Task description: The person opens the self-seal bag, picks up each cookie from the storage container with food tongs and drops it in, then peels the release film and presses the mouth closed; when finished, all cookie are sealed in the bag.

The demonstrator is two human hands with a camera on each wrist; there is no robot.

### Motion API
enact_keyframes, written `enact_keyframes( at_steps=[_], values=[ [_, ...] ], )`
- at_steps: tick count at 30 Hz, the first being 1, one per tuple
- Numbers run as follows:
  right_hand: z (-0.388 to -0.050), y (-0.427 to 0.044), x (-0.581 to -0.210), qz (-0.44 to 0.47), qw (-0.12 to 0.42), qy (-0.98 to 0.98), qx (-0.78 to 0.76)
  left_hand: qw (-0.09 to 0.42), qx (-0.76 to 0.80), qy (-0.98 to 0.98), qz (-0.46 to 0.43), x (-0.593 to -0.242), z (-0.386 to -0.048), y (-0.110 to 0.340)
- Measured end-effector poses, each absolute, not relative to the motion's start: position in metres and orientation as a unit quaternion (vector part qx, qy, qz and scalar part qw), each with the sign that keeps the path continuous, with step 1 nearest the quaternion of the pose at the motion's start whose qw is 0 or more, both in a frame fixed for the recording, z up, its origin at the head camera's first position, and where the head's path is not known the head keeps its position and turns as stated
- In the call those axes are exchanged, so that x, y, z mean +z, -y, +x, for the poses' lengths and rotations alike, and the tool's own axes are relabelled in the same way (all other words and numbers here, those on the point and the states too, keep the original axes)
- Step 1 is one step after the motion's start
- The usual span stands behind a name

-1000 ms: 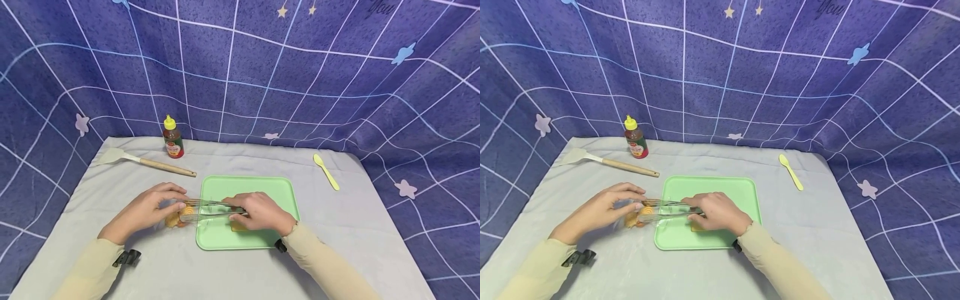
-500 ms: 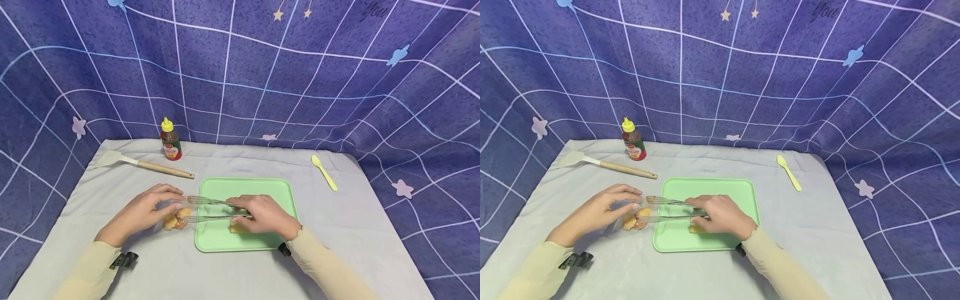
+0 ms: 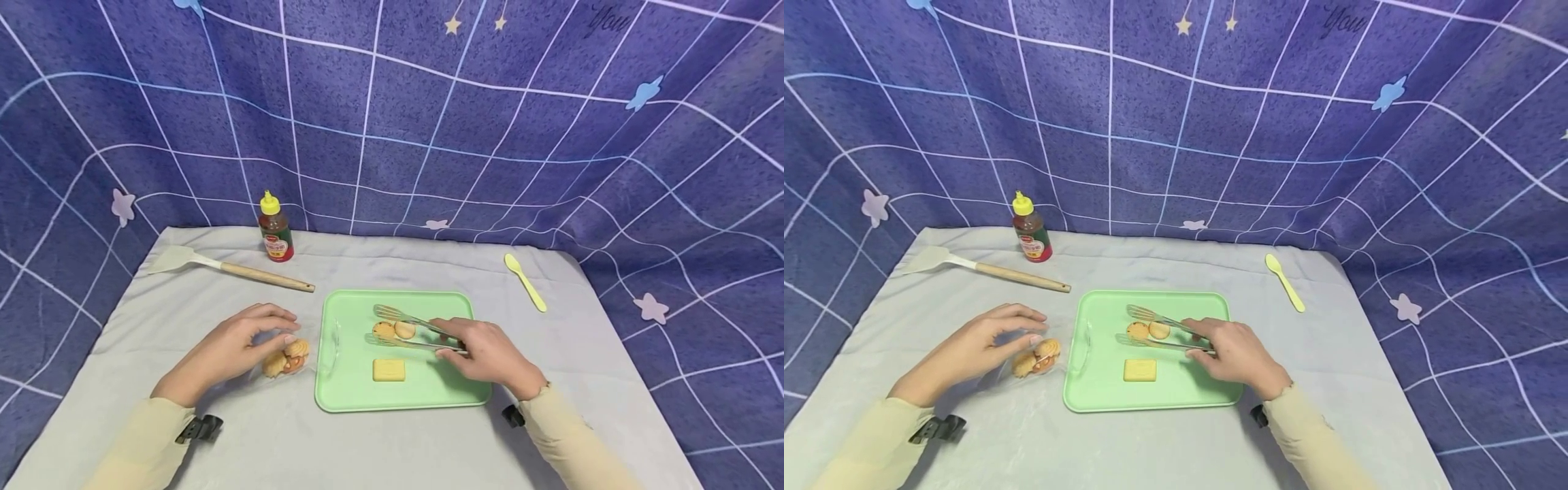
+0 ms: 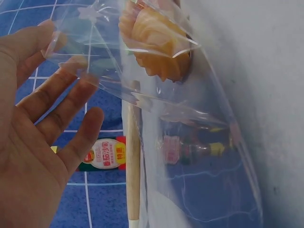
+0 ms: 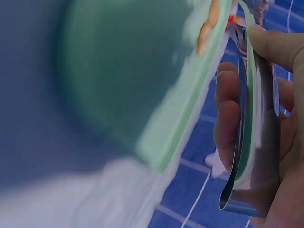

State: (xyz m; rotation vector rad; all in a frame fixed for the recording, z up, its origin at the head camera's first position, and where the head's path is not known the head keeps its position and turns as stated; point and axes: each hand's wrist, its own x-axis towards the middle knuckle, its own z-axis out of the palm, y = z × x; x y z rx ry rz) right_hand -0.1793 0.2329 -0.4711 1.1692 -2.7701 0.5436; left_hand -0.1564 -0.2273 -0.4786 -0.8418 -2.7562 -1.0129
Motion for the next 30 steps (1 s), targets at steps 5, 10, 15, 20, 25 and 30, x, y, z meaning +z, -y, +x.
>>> enact_keyframes(
  at_steps=[5, 10, 15, 20, 25, 30],
  values=[
    [-0.179, -0.259, -0.472, 0.356, 0.045, 0.919, 0.165, 0.05, -0.331, 0.9, -0.278, -0.479, -0.156, 0.228],
    [-0.178, -0.273, -0.471, 0.346, 0.048, 0.924, 0.155, 0.051, -0.33, 0.901, -0.277, -0.479, -0.156, 0.229],
    [-0.178, -0.277, -0.472, 0.344, 0.048, 0.925, 0.155, 0.054, -0.329, 0.901, -0.279, -0.478, -0.156, 0.23],
    [-0.177, -0.28, -0.474, 0.338, 0.044, 0.928, 0.15, 0.048, -0.329, 0.901, -0.278, -0.477, -0.156, 0.229],
    [-0.178, -0.284, -0.473, 0.33, 0.048, 0.931, 0.147, 0.042, -0.332, 0.901, -0.278, -0.476, -0.156, 0.228],
    [-0.178, -0.291, -0.47, 0.316, 0.06, 0.936, 0.14, 0.046, -0.329, 0.9, -0.282, -0.475, -0.157, 0.226]
  ],
)
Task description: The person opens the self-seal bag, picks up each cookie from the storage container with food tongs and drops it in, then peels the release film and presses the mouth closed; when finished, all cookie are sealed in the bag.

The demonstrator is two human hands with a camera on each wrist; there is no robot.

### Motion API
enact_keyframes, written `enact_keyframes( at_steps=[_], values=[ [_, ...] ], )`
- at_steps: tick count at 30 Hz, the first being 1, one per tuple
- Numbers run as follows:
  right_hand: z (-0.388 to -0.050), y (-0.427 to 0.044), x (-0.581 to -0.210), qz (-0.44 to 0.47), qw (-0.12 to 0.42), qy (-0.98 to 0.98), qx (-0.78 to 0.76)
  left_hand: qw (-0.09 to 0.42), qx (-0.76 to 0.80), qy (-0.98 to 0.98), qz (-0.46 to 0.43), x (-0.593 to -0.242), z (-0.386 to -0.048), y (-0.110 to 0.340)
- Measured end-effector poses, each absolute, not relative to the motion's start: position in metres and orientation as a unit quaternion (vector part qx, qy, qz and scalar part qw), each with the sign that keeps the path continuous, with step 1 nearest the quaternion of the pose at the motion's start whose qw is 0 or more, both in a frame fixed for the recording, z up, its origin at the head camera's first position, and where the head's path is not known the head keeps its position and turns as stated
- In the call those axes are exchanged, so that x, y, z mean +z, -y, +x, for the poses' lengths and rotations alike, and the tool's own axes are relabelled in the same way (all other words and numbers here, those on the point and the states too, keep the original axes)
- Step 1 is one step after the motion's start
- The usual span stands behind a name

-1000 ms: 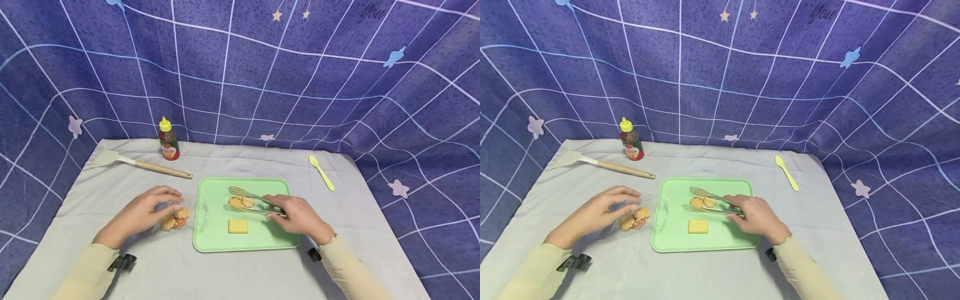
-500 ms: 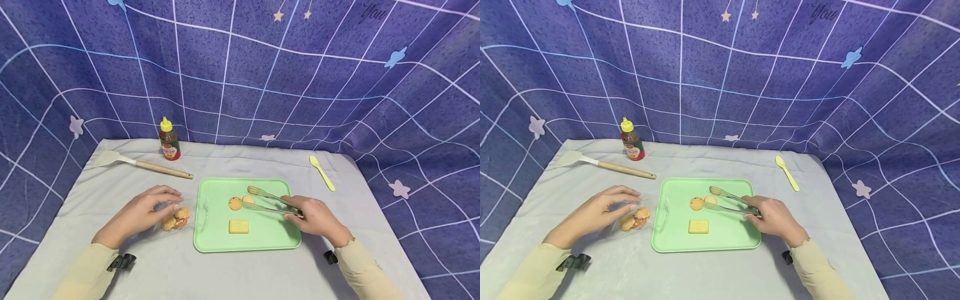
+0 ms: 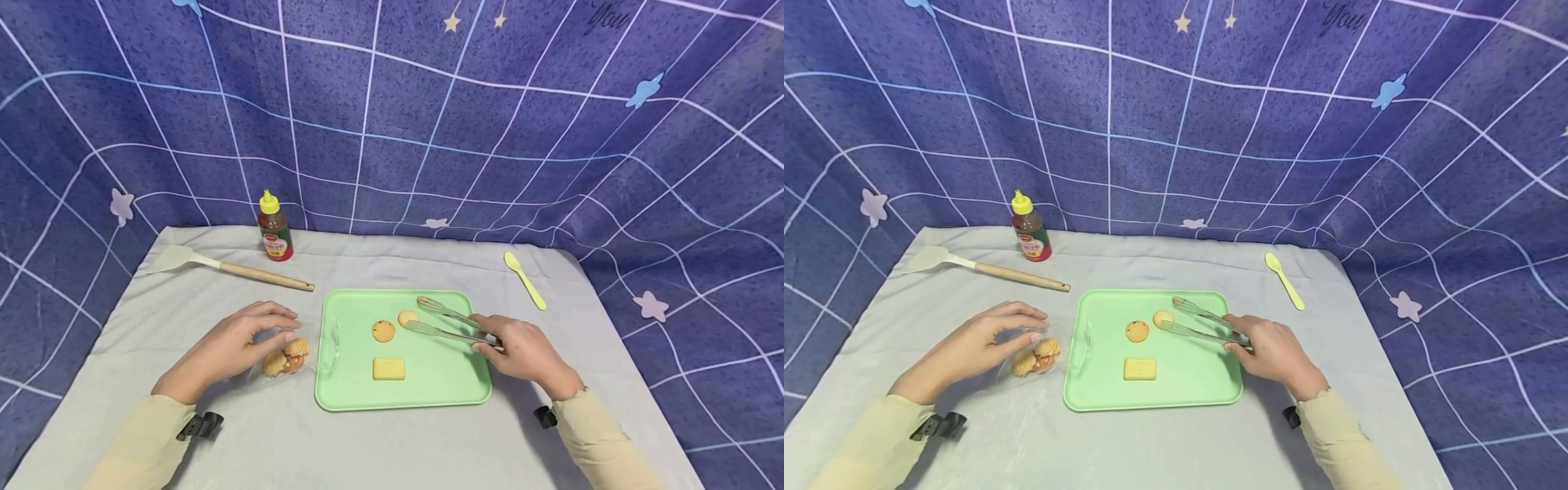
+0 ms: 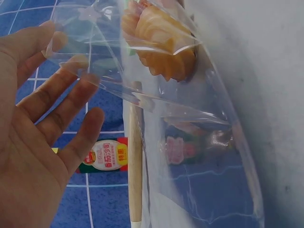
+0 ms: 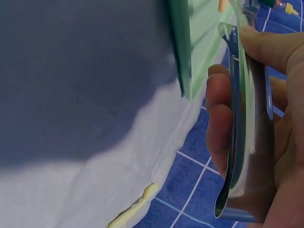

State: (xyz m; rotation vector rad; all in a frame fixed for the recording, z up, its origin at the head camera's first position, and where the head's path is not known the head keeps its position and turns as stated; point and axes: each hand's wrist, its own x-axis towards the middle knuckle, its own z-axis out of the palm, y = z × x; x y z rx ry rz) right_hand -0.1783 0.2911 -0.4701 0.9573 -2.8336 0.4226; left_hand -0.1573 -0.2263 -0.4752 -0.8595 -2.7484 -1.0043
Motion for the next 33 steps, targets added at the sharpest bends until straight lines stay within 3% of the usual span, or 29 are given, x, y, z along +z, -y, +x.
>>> enact_keyframes(
  at_steps=[33],
  values=[
    [-0.182, -0.28, -0.473, 0.335, 0.061, 0.932, 0.122, 0.058, -0.32, 0.901, -0.286, -0.474, -0.154, 0.228]
  ],
)
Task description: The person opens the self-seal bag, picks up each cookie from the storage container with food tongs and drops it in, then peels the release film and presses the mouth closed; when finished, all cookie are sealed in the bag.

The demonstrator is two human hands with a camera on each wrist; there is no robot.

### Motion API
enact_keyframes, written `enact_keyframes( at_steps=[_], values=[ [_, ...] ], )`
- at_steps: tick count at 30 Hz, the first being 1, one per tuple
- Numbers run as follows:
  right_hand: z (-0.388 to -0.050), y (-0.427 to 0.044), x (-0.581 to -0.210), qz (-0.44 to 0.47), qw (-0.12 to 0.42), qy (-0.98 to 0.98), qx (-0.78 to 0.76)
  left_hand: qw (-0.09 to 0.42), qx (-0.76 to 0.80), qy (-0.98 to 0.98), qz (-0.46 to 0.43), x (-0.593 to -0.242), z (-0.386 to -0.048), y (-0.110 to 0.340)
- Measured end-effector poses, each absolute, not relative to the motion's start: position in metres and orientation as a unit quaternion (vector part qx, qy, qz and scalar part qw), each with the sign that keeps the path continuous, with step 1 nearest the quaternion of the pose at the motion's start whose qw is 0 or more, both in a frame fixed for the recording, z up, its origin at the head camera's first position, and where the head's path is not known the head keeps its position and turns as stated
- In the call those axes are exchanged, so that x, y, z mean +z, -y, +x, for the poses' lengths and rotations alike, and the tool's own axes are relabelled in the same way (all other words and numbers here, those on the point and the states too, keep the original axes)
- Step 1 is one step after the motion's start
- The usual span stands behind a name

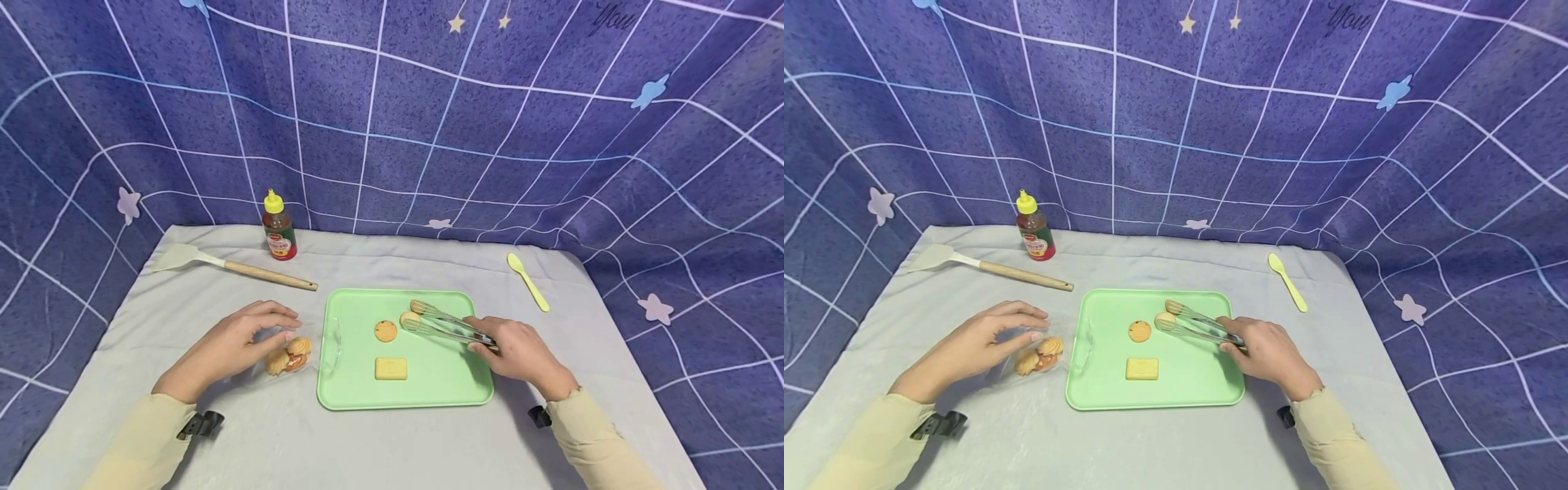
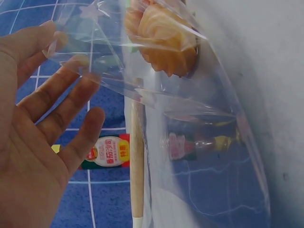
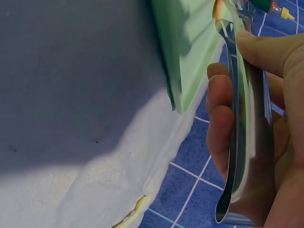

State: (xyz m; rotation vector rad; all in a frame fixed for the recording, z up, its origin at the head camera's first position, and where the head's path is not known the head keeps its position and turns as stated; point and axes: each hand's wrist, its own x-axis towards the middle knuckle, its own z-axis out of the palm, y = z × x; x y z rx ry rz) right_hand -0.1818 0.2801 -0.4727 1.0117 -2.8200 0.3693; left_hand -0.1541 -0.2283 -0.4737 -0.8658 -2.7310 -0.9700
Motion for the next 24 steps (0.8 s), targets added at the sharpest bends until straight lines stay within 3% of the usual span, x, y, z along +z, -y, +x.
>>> enact_keyframes(
  at_steps=[24],
  values=[
    [-0.175, -0.222, -0.457, 0.413, 0.059, 0.891, 0.178, 0.057, -0.325, 0.901, -0.28, -0.476, -0.154, 0.228]
  ],
)
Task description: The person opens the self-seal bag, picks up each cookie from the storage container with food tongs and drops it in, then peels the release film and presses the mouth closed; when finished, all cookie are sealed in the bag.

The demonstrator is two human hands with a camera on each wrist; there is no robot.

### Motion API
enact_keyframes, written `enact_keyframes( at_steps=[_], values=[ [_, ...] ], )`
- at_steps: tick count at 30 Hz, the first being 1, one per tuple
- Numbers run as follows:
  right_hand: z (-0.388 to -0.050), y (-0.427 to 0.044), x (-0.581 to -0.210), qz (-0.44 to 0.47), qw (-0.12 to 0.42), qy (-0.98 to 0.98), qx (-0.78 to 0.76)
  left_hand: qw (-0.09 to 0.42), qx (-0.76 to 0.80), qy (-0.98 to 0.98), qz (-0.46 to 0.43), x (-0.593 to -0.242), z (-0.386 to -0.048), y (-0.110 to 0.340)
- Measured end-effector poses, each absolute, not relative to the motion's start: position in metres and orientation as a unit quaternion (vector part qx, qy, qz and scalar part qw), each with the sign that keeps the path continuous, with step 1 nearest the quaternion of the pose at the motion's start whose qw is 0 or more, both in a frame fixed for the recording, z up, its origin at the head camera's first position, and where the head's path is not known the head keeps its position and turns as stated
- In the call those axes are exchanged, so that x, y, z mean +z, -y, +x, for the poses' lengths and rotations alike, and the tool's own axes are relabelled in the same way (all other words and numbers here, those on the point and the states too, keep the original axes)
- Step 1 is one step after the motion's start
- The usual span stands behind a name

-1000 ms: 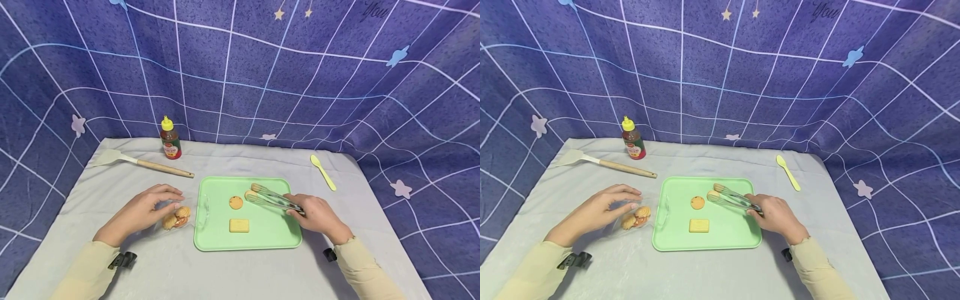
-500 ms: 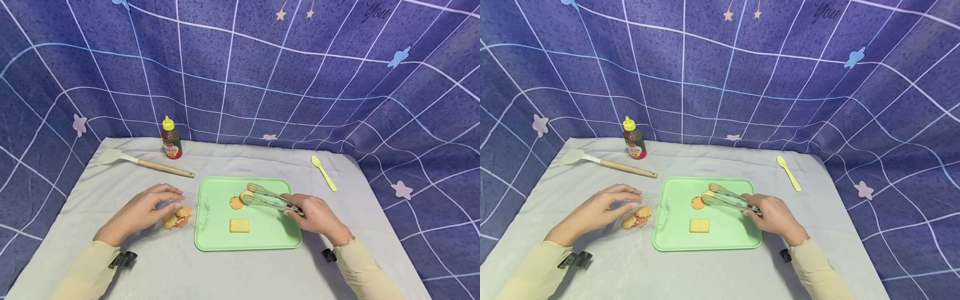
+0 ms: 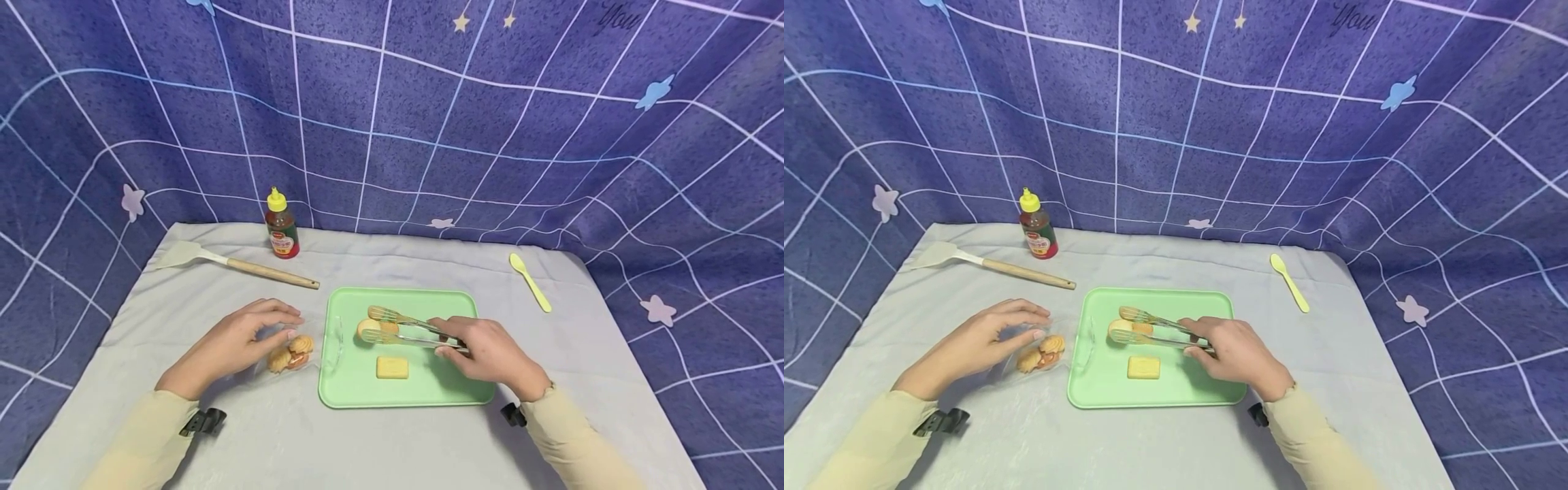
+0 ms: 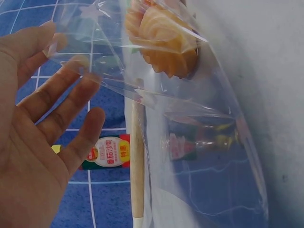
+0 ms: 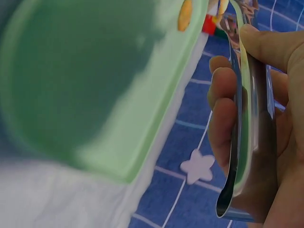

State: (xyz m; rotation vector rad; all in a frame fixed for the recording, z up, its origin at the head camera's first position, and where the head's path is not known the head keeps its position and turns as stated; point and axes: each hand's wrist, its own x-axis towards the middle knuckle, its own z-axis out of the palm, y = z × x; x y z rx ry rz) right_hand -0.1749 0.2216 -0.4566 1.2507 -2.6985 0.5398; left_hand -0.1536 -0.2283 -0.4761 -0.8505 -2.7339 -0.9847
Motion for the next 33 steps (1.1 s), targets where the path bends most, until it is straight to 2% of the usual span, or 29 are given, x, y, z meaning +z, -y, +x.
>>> enact_keyframes(
  at_steps=[9, 21, 33],
  values=[
    [-0.174, -0.184, -0.458, 0.462, 0.035, 0.87, 0.169, 0.051, -0.325, 0.903, -0.278, -0.475, -0.153, 0.228],
    [-0.182, -0.145, -0.457, 0.473, 0.018, 0.868, 0.154, 0.045, -0.322, 0.904, -0.276, -0.473, -0.154, 0.226],
    [-0.183, -0.16, -0.454, 0.457, 0.029, 0.87, 0.182, 0.04, -0.322, 0.906, -0.272, -0.472, -0.154, 0.228]
  ],
)
